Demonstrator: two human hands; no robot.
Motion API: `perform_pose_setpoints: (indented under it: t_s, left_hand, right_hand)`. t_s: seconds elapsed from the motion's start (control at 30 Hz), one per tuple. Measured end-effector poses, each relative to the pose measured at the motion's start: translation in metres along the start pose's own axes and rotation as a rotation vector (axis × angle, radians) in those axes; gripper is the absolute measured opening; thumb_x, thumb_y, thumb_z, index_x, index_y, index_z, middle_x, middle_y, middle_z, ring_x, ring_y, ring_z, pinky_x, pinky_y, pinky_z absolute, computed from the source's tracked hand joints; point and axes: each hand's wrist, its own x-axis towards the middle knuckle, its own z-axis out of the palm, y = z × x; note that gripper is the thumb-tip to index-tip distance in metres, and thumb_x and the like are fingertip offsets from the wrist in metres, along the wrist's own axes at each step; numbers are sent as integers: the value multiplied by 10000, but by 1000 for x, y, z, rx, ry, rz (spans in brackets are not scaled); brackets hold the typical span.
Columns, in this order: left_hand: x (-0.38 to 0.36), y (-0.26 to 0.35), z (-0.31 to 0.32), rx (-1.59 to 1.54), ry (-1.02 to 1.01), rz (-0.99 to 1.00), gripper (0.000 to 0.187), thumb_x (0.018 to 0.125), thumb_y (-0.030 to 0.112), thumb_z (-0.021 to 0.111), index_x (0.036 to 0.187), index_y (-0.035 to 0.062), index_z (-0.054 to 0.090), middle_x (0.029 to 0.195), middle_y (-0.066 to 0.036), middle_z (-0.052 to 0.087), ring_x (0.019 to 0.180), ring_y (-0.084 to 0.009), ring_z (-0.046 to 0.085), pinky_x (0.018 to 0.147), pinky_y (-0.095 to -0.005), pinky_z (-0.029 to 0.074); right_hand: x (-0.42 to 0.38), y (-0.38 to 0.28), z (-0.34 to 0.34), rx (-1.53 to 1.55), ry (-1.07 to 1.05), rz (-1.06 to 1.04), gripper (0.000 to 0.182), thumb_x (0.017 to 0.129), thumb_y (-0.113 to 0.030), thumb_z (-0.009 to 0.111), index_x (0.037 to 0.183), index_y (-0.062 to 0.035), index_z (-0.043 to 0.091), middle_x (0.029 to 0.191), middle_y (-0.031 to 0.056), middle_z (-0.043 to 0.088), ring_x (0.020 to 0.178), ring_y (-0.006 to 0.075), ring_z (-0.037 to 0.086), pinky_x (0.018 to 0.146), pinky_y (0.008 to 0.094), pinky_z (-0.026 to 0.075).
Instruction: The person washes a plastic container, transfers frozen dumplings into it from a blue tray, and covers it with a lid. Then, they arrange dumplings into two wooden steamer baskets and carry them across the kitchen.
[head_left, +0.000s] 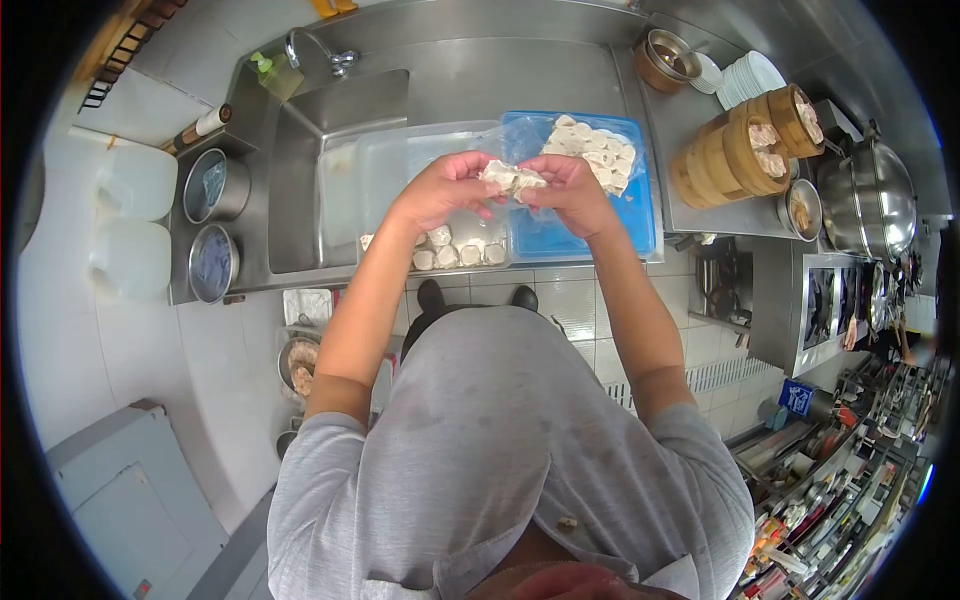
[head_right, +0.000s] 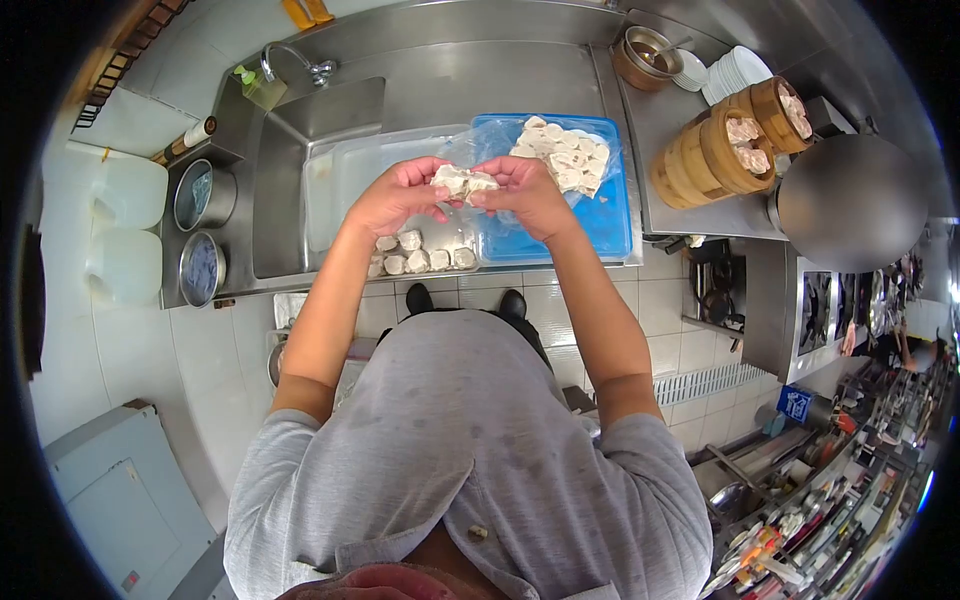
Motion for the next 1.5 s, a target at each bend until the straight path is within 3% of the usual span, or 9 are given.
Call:
perform_pose_setpoints:
  t_s: [0.23,0.37,0.47,0.53,0.8,1.1,1.3,1.4,1.5]
  left_hand:
    - [-11,-26,-20,-611,-138,72,421,910,50,653,1322,10,576,1170,-121,692,1026,-249,696,821,-371,571]
    - [-27,-27,-38,-228,99,111,428,881,58,688,1299,28,602,1098,-85,690,957,-193,684,805,-348,554]
    - [-32,-37,-51,276,287,52,443,829,77,750,1253,43,627,1040,-46,688,902,-149,669,784,-321,542]
    - [-28,-59,-58,490,327,20,466,779,103,801,1215,58,643,1009,-24,686,876,-127,656,767,-304,535]
    - [-3,-126,-35,1230,515,5,485,650,217,869,1096,171,684,1064,-77,678,1039,-314,624,888,-461,472]
    - [-7,-121,-44,1327,331,-190,354,730,284,788,1076,230,736,1038,-54,673,1087,-301,597,916,-485,400]
    - [-9,-106,-41,1457,320,-167,291,770,285,731,1053,223,758,1079,-62,687,1069,-310,612,918,-508,400]
    - [-6,-105,-32,1394,259,-134,258,780,286,716,1021,202,753,1076,-61,687,1074,-309,609,918,-508,397]
    - [-2,-113,-36,1513,224,-179,270,768,304,720,1012,193,750,1076,-64,684,1072,-315,606,918,-504,407]
  right_hand:
    - [9,16,9,492,-166,19,390,843,-74,803,1195,24,668,1104,122,720,921,157,695,736,274,554]
    - [18,27,16,-13,95,-214,395,838,-111,801,1196,-3,674,1095,109,714,894,149,680,748,271,549]
    - [13,15,20,-835,109,-32,423,796,-134,813,1188,-38,686,1024,100,703,859,169,669,777,287,547]
    - [16,34,26,-906,18,-150,391,760,-124,803,1129,-46,701,996,112,693,867,211,674,793,327,548]
    - [37,110,37,-1591,-141,-394,202,700,-94,722,900,-66,711,916,108,707,921,298,651,806,413,493]
    - [35,119,28,-1518,-125,-421,109,683,-101,716,789,-93,691,852,93,704,916,284,648,810,413,458]
    - [31,114,38,-1598,-188,-324,268,664,-116,768,925,-81,716,936,115,715,956,310,651,863,441,475]
    - [17,91,34,-1294,98,-473,341,670,-151,823,988,-78,724,989,111,715,992,317,654,919,441,474]
    - [-1,53,-3,-1253,658,-544,403,701,-201,892,1019,-41,703,1035,143,704,1021,331,655,893,432,523]
